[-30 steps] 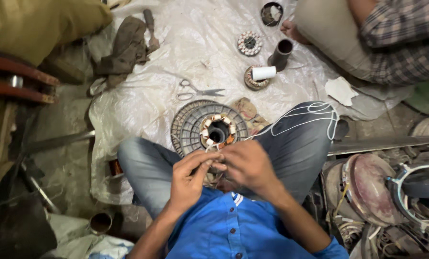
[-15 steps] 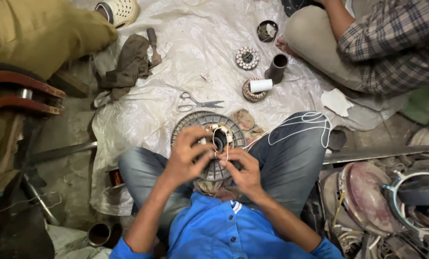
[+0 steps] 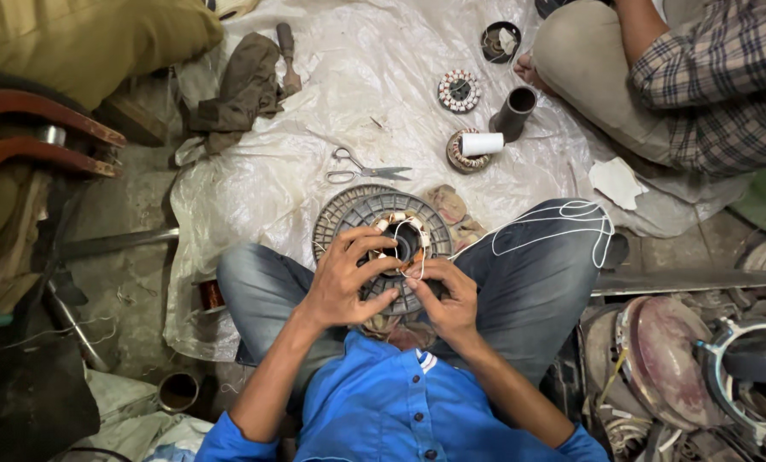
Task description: The person sits on the floor and ties white string around copper windings on a motor stator to secure them. They repeatedly wrap and pull the string, occasionally using scissors to cut it.
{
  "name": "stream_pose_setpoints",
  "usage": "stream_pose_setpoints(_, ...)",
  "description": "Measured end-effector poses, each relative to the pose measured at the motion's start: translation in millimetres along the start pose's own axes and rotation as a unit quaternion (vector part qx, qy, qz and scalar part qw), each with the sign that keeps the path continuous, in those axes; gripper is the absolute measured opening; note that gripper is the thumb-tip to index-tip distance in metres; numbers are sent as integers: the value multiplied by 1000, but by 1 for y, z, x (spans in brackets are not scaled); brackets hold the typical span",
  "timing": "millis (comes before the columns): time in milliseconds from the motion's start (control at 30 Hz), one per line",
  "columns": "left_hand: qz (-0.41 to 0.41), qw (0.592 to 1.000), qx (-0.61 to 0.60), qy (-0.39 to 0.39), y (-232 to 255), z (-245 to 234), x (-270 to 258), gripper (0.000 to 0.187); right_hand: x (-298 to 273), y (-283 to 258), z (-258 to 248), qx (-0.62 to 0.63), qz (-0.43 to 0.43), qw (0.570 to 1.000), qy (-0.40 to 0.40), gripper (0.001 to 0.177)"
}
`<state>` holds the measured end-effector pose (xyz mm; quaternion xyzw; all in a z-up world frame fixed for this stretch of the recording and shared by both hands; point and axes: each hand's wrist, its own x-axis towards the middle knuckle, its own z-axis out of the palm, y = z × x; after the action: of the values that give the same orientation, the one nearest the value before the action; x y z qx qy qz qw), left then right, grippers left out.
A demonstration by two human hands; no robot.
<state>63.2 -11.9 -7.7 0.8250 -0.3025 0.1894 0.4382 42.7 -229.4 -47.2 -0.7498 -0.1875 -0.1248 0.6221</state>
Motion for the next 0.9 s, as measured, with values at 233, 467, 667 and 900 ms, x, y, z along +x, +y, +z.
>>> stream_pose_setpoints(233, -20, 999, 13, 21, -1, 6, -1, 25, 5, -4, -2, -2, 5, 1000, -16, 14)
stream_pose_setpoints(467, -27, 999, 28, 36, -3, 12, -3, 22, 11, -10, -1, -16, -39, 999, -30, 15)
stream_pose_setpoints(667, -18, 998, 35, 39, -1, 11, -3, 22, 11, -15, -1, -7, -39, 999, -35, 13)
stream_pose_setpoints(900, 3, 1000, 21, 17, -4, 6, -4, 34, 11, -22, -7, -48, -71, 994, -68, 13)
